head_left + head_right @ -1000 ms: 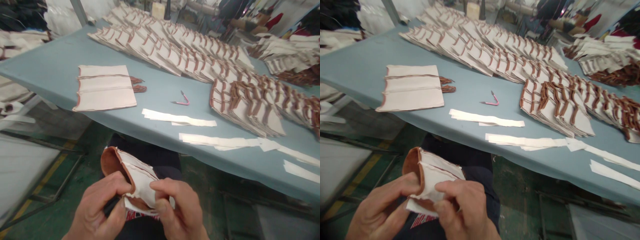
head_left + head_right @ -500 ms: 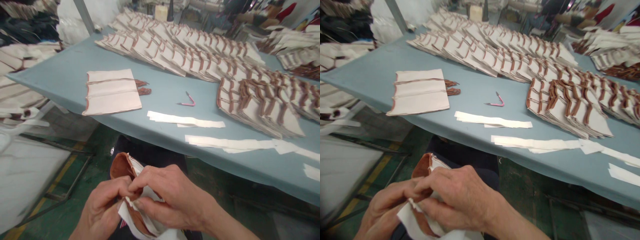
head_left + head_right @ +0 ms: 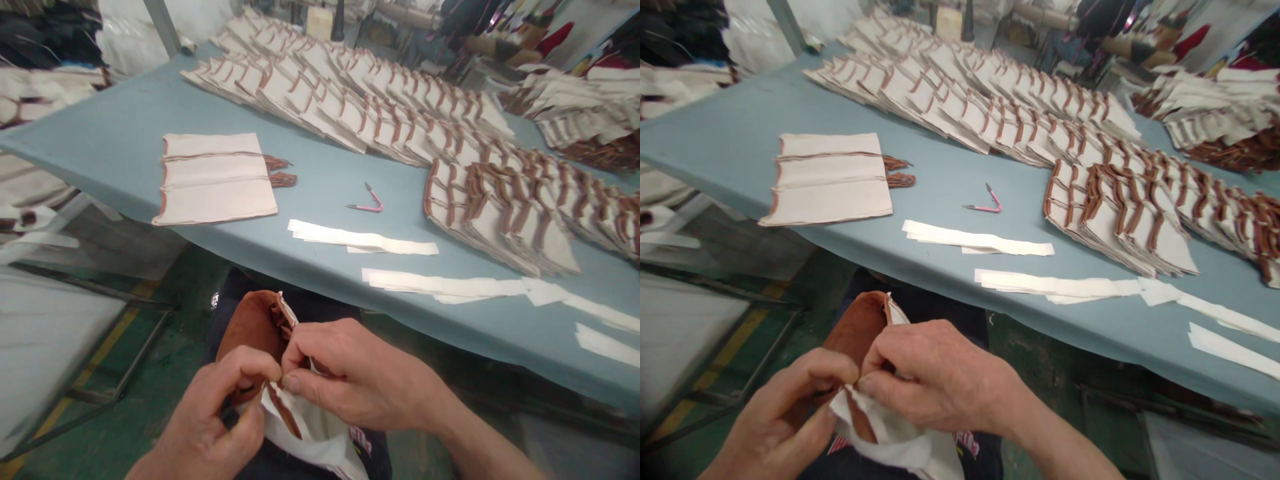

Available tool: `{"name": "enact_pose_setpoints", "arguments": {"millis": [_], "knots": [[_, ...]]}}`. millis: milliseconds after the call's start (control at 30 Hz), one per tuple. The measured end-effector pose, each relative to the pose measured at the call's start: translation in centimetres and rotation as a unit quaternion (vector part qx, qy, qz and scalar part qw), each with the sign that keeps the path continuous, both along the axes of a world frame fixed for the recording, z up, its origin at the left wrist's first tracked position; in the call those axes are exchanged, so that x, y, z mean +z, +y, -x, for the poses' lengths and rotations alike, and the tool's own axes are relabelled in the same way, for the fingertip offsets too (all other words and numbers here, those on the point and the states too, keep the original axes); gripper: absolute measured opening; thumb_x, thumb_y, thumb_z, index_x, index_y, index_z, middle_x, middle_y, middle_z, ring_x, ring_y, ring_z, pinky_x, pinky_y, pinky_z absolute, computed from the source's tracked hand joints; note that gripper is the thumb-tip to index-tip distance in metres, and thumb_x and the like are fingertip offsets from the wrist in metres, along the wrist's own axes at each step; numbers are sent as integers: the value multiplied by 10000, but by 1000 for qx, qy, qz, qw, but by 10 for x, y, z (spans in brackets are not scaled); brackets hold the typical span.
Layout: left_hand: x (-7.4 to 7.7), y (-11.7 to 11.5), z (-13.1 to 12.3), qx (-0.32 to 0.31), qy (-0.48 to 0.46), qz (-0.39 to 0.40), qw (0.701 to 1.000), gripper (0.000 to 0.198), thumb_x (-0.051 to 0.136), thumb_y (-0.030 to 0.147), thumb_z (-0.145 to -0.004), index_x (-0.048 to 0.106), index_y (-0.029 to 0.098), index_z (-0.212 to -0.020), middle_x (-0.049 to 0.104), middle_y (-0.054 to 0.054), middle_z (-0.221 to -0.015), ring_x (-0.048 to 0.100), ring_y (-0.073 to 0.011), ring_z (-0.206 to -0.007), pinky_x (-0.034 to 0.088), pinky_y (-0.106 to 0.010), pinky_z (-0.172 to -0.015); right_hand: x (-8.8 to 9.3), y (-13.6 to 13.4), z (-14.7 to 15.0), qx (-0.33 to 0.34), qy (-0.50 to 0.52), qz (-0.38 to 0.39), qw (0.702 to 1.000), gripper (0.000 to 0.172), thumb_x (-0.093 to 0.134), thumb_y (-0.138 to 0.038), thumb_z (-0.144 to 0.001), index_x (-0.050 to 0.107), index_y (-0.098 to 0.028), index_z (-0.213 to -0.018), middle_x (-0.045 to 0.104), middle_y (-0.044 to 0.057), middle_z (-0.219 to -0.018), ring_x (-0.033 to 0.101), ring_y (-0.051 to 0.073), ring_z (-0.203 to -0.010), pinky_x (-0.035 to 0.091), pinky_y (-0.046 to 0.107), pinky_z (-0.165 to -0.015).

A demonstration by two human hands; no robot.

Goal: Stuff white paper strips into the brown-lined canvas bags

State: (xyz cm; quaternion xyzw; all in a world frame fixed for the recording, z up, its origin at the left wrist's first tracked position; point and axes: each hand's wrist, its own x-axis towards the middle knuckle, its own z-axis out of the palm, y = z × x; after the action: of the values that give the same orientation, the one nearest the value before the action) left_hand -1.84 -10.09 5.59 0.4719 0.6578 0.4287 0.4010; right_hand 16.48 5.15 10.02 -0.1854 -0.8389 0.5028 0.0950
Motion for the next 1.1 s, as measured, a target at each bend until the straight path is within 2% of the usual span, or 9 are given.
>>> {"name": "enact_pose_setpoints", "arguments": {"millis": [200, 333, 400, 567, 667, 767, 867, 1000, 1100], "knots": [[-7, -1, 9, -55, 81, -56, 994, 242, 554, 187, -926, 774, 270, -868, 747, 20, -780, 701, -144, -715, 536, -216, -723, 0, 5, 1, 9, -39, 196, 980, 236, 671, -94, -993, 614, -205, -793, 488, -96, -654, 427, 76, -570, 330, 152, -497], [-9, 5, 15, -108, 70, -83, 988, 215, 564, 110, -862, 700, 276, -843, 679, 59, -682, 611, -125, -581, 485, -216, -620, 3, 3, 3, -5, -70, 243, 967, 236, 652, -121, -990, 581, -204, -781, 490, -89, -652, 416, 69, -570, 306, 142, -475], [-9, 7, 17, -114, 74, -104, 985, 208, 567, 87, -840, 652, 274, -808, 657, 66, -660, 585, -122, -574, 466, -215, -606, 3, 2, 4, -9, -85, 261, 962, 248, 648, -140, -1006, 572, -205, -778, 469, -89, -639, 407, 71, -571, 282, 147, -466], [-12, 6, 15, -119, 25, -132, 984, 216, 562, 55, -853, 572, 263, -793, 681, 63, -698, 646, -114, -611, 491, -210, -663, -6, 1, 2, 11, -93, 395, 914, 275, 641, -224, -1051, 551, -207, -792, 431, -87, -665, 367, 80, -585, 288, 161, -465], [-14, 4, 11, -108, -41, -85, 990, 167, 575, 115, -909, 606, 267, -847, 647, 49, -714, 624, -129, -592, 495, -216, -604, -7, -3, -2, -25, -80, 378, 922, 241, 630, -175, -1029, 558, -207, -801, 442, -86, -674, 372, 82, -592, 288, 162, -471], [-13, 1, 5, -63, -45, -52, 996, 145, 591, 173, -910, 700, 268, -911, 662, 31, -755, 614, -141, -618, 504, -218, -595, -2, -9, -5, -62, -82, 341, 934, 225, 636, -126, -993, 564, -204, -794, 447, -89, -662, 380, 80, -598, 284, 153, -468], [-10, 2, 2, -50, -5, -69, 996, 197, 581, 163, -902, 736, 272, -850, 691, 22, -744, 635, -142, -649, 526, -210, -646, 6, -14, -6, -83, -78, 319, 941, 211, 633, -97, -981, 586, -194, -799, 476, -88, -667, 398, 71, -602, 299, 137, -478], [-7, 8, 6, -75, 5, -116, 990, 222, 587, 102, -891, 715, 268, -817, 717, 33, -720, 687, -125, -621, 548, -184, -653, 8, -18, -7, -103, -49, 290, 950, 144, 670, -87, -977, 656, -195, -883, 537, -98, -667, 448, 66, -573, 337, 138, -497], [-5, 14, 6, -99, -42, -154, 982, 203, 632, 86, -930, 693, 262, -849, 719, 44, -699, 706, -124, -585, 566, -163, -617, 5, -20, -11, -87, -18, 205, 975, 150, 704, -50, -952, 712, -192, -907, 606, -92, -701, 483, 56, -561, 370, 146, -540]]}}
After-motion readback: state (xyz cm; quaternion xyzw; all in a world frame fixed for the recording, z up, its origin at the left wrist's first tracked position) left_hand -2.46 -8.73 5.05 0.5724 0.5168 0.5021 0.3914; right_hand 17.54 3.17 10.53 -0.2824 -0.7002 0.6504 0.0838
